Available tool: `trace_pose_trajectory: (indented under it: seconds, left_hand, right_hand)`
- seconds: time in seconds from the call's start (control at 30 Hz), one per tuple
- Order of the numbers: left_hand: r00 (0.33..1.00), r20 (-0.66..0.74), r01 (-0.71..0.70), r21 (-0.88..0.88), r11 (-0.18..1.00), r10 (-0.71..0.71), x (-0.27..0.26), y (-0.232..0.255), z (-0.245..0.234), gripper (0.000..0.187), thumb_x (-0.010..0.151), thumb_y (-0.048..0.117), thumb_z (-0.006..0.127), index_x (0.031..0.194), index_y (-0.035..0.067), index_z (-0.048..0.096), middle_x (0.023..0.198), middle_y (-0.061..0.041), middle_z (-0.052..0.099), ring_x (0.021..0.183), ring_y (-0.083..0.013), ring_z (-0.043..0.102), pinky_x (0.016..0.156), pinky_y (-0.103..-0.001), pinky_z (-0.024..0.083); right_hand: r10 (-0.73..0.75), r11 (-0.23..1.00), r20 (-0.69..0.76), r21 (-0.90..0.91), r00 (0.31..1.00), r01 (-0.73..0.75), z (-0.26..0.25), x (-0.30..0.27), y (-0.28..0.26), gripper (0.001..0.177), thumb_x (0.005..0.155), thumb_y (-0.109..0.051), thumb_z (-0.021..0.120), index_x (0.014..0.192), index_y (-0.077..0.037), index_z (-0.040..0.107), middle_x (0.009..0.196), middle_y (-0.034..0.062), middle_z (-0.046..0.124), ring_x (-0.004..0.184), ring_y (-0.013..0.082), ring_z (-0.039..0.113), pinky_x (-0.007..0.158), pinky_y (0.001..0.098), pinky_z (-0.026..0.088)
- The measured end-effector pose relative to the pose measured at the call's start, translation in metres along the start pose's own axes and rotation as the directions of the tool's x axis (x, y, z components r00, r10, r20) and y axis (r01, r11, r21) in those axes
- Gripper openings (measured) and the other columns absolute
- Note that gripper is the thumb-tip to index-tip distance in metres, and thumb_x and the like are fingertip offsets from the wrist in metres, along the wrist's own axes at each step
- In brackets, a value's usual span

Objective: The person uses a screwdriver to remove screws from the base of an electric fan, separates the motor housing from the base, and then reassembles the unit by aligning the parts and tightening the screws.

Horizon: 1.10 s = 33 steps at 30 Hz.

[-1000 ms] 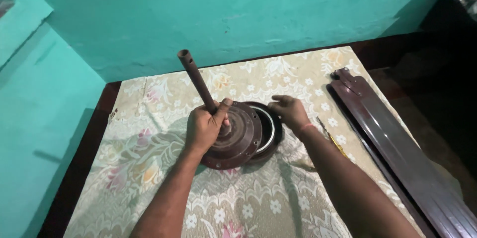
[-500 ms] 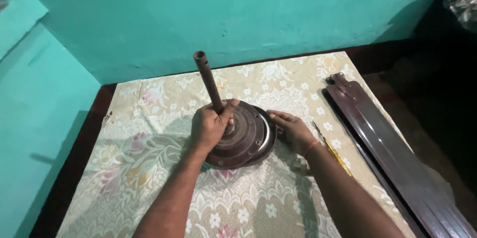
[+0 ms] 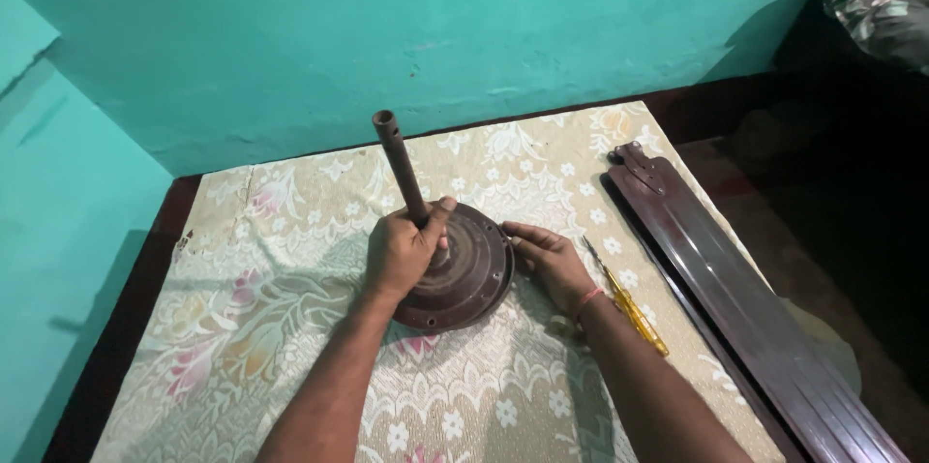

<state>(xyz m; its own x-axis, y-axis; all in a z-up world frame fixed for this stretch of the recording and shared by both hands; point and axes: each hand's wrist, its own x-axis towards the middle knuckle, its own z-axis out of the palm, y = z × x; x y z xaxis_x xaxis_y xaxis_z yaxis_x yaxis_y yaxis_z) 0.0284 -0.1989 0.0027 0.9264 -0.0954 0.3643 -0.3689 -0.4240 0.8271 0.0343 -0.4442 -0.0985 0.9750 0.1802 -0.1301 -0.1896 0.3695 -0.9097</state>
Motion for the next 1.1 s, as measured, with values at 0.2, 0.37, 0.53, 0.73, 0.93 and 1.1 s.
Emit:
trace_pose_trajectory:
  seconds: [0.2,0.37,0.53,0.73,0.93,1.1]
  left_hand:
    - [1.000,-0.004,0.007,0.019,1.000,-0.007,0.002,-0.001,0.005,0.053,0.097,0.055,0.061,0.084,0.006,0.077,0.055,0.001,0.067,0.051,-0.0103,0.069,0.049,-0.026,0.052]
    - [0.999,0.016,0.041,0.087,0.995,-0.043,0.000,0.003,0.006,0.061,0.096,0.058,0.060,0.071,0.005,0.076,0.054,0.001,0.067,0.050,-0.0113,0.070,0.049,-0.028,0.053]
    - [1.000,0.005,0.019,0.037,0.999,-0.019,0.003,0.010,0.011,0.055,0.094,0.059,0.060,0.085,0.008,0.078,0.054,0.000,0.068,0.050,-0.0130,0.070,0.048,-0.029,0.053]
    - [0.999,-0.009,0.037,0.122,0.992,-0.036,0.006,0.006,0.011,0.064,0.096,0.060,0.058,0.064,0.007,0.071,0.053,-0.001,0.068,0.050,-0.0140,0.071,0.051,-0.030,0.054]
    - [0.998,-0.049,-0.029,0.088,0.996,0.033,0.009,0.004,0.010,0.065,0.098,0.059,0.058,0.062,0.007,0.070,0.053,-0.001,0.067,0.050,-0.0135,0.069,0.052,-0.030,0.053]
    - [0.998,-0.014,0.064,0.092,0.994,-0.063,0.008,0.003,0.012,0.062,0.096,0.059,0.059,0.063,0.008,0.070,0.052,0.000,0.066,0.049,-0.0133,0.069,0.049,-0.029,0.052]
  right_hand:
    - [0.062,0.998,-0.024,-0.004,0.998,-0.062,0.005,-0.004,-0.004,0.038,0.098,-0.006,0.061,0.136,-0.003,0.066,0.124,0.0103,0.075,0.108,0.0171,0.071,0.095,0.0295,0.058]
    - [0.043,0.999,-0.007,-0.026,0.999,-0.043,0.006,-0.004,-0.004,0.036,0.099,-0.006,0.060,0.134,-0.003,0.067,0.127,0.0134,0.074,0.113,0.0202,0.072,0.102,0.0334,0.058]
    - [0.016,0.999,-0.004,-0.041,1.000,-0.016,0.004,-0.005,-0.004,0.037,0.098,-0.004,0.059,0.134,-0.005,0.068,0.127,0.0148,0.074,0.110,0.0208,0.073,0.101,0.0337,0.060]
    - [0.041,0.998,-0.015,-0.041,0.999,-0.042,0.006,-0.009,-0.005,0.035,0.099,-0.005,0.059,0.133,-0.003,0.068,0.124,0.0163,0.075,0.108,0.0213,0.074,0.099,0.0344,0.060]
    - [-0.030,1.000,0.022,-0.006,0.999,0.031,0.005,-0.005,-0.001,0.034,0.098,-0.005,0.060,0.131,0.000,0.068,0.123,0.0140,0.075,0.108,0.0182,0.074,0.097,0.0322,0.060]
    - [-0.002,0.998,-0.046,-0.063,0.999,-0.001,0.004,-0.003,0.002,0.032,0.098,-0.007,0.063,0.129,-0.001,0.070,0.121,0.0132,0.076,0.104,0.0169,0.074,0.095,0.0306,0.061]
